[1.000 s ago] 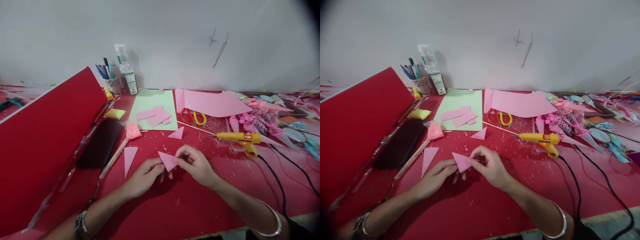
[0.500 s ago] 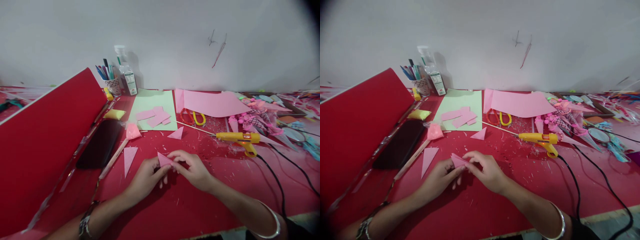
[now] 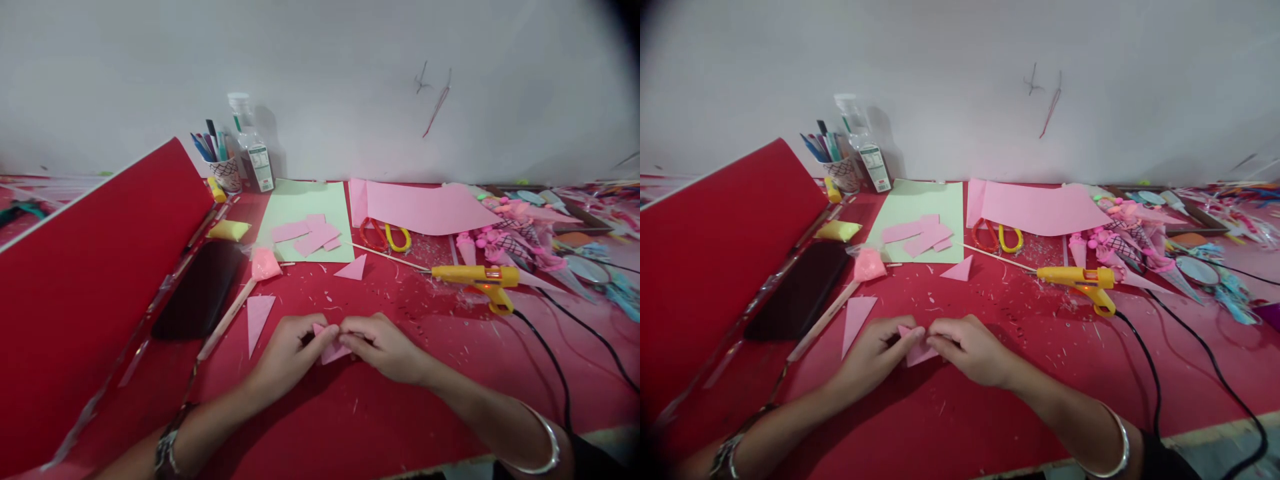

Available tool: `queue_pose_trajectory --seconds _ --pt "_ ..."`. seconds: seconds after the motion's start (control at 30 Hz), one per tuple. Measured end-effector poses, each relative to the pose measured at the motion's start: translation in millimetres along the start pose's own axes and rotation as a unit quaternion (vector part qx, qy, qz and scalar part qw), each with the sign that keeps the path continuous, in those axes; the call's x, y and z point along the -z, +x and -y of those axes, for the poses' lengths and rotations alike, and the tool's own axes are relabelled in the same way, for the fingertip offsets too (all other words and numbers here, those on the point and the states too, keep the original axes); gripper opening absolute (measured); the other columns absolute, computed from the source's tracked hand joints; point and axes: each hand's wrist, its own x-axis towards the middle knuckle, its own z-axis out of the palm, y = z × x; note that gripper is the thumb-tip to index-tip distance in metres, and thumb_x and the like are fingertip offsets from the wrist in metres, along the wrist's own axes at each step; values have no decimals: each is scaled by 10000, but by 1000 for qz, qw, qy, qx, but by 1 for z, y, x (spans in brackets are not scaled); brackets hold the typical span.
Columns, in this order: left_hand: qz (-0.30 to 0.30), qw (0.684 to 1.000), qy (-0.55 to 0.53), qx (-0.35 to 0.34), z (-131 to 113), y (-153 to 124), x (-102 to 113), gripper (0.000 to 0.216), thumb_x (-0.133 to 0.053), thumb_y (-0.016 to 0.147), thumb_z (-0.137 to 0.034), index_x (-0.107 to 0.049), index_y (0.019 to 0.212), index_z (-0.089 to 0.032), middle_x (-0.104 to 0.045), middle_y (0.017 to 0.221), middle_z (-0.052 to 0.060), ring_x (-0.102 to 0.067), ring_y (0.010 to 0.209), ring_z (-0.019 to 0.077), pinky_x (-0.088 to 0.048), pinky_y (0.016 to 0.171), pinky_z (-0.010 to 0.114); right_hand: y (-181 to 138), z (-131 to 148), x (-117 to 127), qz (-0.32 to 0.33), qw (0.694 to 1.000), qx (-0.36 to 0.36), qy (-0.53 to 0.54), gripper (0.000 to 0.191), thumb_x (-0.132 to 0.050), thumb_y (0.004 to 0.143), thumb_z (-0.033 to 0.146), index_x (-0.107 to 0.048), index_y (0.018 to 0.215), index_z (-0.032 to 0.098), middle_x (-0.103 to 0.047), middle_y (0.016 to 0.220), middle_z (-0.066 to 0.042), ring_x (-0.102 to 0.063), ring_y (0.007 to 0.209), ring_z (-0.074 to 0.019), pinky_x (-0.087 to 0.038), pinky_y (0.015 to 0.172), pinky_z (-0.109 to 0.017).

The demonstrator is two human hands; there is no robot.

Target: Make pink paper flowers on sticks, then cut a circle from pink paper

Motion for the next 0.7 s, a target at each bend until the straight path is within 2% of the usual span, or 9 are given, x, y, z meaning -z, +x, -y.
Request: queue_pose_trajectory --seconds 0.1,0.2,0.33,0.43,0.57,0.63,0.7 --pt "-10 1000 -3 -17 0 2 1 324 -376 841 -317 -421 564 -156 -390 521 -55 -377 498 71 -284 471 173 -1 0 -1 -5 998 -30 57 204 -398 846 259 -435 664 174 -397 482 69 -372 438 -55 -280 451 -160" --pt "-39 999 -30 -16 -2 0 -2 328 -354 846 -309 -374 554 -162 -351 530 -53 -341 506 76 -276 474 180 -1 -2 -3 -22 994 -17 102 227 -401 833 316 -429 662 169 -397 517 56 -369 467 -62 -284 453 -166" --pt "-64 994 -87 3 -7 -1 -4 311 -374 834 -308 -400 561 -161 -360 548 -46 -345 516 84 -298 479 185 -2 -1 -6 22 993 47 102 325 -396 810 431 -423 633 160 -368 566 41 -337 510 -70 -279 473 -181" --pt "-80 992 -96 -3 -8 1 -2 305 -403 821 -290 -430 548 -155 -404 576 -33 -395 549 94 -341 528 193 -2 2 -8 18 997 49 60 318 -378 831 389 -445 629 153 -402 578 32 -365 520 -71 -288 488 -184" --pt "-50 996 -74 -7 -8 3 2 300 -395 835 -270 -490 575 -153 -472 611 -17 -467 610 109 -370 600 207 -2 1 -10 -65 997 -1 43 380 -273 891 310 -458 600 151 -457 546 19 -422 502 -73 -314 493 -186" --pt "-26 998 -46 -16 -8 2 4 298 -389 842 -270 -508 594 -156 -498 623 -12 -487 635 115 -370 618 211 -1 -1 -8 -128 991 -15 27 374 -280 893 316 -433 590 159 -461 541 16 -428 499 -77 -317 491 -192" --pt "-9 1000 -8 -28 -8 1 4 285 -390 843 -272 -499 604 -162 -506 625 -14 -485 634 113 -361 609 207 -1 -3 -5 -159 987 -15 -5 360 -301 888 315 -392 572 169 -437 535 20 -411 495 -80 -308 489 -200"
